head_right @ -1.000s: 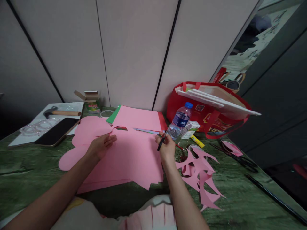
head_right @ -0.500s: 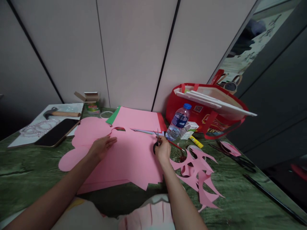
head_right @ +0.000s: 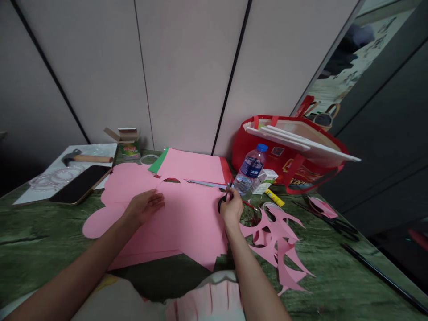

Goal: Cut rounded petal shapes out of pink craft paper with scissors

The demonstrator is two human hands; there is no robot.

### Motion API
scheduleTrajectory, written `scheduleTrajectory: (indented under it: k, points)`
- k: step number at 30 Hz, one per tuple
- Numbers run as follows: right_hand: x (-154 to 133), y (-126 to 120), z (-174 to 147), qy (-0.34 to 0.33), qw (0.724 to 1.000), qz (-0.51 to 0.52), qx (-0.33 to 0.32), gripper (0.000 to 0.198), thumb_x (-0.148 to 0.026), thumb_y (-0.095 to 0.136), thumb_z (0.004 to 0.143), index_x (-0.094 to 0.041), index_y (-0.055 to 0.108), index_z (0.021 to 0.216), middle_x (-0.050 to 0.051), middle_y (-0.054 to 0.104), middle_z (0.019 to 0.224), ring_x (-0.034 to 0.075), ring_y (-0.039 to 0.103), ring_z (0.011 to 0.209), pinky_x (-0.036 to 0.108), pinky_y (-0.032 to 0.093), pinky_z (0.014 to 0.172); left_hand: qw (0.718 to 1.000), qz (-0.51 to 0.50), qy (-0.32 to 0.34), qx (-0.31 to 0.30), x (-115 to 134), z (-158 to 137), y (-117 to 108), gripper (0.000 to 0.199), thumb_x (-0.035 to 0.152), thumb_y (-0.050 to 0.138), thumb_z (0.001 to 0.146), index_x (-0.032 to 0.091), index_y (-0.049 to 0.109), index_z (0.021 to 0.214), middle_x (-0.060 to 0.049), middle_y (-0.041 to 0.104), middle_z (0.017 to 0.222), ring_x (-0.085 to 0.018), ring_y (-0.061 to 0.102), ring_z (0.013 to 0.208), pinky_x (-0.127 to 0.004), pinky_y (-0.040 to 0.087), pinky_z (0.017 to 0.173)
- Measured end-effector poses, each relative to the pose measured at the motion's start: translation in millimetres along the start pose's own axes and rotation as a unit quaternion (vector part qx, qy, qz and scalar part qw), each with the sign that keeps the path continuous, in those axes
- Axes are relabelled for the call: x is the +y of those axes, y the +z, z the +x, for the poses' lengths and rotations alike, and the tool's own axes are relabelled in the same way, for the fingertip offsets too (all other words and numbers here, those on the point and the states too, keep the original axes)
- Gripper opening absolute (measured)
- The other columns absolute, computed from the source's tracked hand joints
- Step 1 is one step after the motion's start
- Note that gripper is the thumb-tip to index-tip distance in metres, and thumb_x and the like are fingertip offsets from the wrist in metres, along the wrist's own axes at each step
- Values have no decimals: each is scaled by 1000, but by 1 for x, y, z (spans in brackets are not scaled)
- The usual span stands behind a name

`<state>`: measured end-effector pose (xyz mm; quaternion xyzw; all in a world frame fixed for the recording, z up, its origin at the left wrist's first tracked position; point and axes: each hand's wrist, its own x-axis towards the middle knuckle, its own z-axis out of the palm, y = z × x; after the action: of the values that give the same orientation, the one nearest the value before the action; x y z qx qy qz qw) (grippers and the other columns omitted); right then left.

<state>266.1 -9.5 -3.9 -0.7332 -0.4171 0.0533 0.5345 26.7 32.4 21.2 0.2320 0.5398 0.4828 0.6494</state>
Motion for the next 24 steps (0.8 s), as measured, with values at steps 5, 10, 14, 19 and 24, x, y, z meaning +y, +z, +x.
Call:
scheduleTrajectory:
  k: [5, 10, 14, 19, 24]
  points:
    - [-19, -5, -5, -38, 994, 101, -6, 23, -26, 61, 58, -16, 64, 78, -1, 60, 59, 17, 54, 54, 26, 42, 52, 996, 52, 50, -44, 1, -7, 3, 25, 28, 52, 84, 15, 55, 105, -6, 59, 104, -17, 59, 85, -36, 50, 73]
    - [-50, -25, -4, -71, 975, 197, 78, 30, -29, 64, 67, -16, 57, 93, -3, 53, 71, 10, 49, 58, 21, 40, 55, 945, 163, 53, -280, 4, -46, 9, 23, 30, 67, 69, 11, 64, 56, -5, 65, 58, -14, 59, 55, -27, 47, 57]
    - [-52, -36, 7, -7, 895, 379, 235, 30, -23, 71, 60, -18, 53, 85, -6, 51, 72, 9, 51, 65, 21, 44, 64, 781, 309, -11, -543, -4, -64, 12, 21, 30, 69, 66, 16, 69, 82, -8, 70, 84, -19, 63, 72, -32, 49, 66]
    - [-39, -24, 7, 59, 881, 432, 186, 28, -23, 71, 60, -17, 51, 79, -7, 53, 67, 8, 54, 57, 23, 50, 60, 820, 181, 153, -521, -7, -57, 16, 49, 36, 68, 68, 20, 54, 113, -11, 61, 110, -22, 57, 94, -35, 44, 79]
    - [-38, -9, -3, 75, 891, 427, 137, 33, -26, 73, 59, -17, 51, 82, -8, 54, 64, 8, 54, 54, 22, 51, 57, 880, 23, 112, -461, -1, -54, 16, 33, 24, 65, 73, 18, 59, 104, -9, 65, 101, -21, 59, 89, -34, 46, 77]
